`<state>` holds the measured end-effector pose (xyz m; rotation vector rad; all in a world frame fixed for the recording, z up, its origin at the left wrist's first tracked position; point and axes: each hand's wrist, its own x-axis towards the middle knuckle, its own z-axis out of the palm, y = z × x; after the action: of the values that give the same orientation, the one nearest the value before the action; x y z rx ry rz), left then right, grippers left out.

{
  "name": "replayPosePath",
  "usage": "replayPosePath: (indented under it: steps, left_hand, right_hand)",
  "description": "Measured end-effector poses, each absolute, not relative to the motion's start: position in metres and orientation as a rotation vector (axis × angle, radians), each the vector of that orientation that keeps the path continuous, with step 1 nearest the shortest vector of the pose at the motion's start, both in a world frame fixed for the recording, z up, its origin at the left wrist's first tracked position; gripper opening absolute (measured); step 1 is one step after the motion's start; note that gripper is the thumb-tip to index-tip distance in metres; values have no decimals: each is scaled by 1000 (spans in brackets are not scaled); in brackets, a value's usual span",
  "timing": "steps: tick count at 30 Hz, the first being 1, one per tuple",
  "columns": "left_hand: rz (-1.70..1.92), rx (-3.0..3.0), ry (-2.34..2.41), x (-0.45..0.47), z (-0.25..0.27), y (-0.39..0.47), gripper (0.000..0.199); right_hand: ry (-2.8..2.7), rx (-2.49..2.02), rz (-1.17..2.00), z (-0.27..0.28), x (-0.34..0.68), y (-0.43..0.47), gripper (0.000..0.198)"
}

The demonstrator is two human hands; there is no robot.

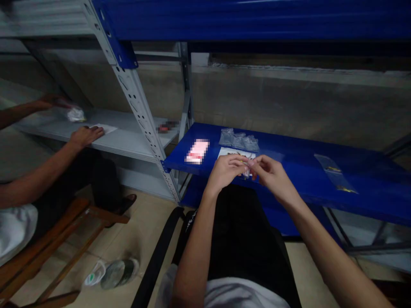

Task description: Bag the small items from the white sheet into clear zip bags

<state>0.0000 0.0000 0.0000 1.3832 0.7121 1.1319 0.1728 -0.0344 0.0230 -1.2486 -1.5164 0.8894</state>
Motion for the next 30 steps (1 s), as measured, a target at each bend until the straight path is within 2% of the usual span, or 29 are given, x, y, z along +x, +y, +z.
replayPosePath:
  steps: [5,11,22,30]
  left_hand:
    - [1074,1434,725,6,-4,1,18]
    - [995,1475,733,17,-8,-1,22]
    - [1028,1548,804,25,-5,-4,24]
    - [984,1626,825,24,-8,-4,10]
  right_hand:
    - [-1499,-1306,1011,6,180,-35,52]
    - [-1579,-1260,1091,11,195,-39,43]
    - [-1511,-1257,1117,22,204,-39,39]
    - [-1467,-1274,1131,19,210,-36,48]
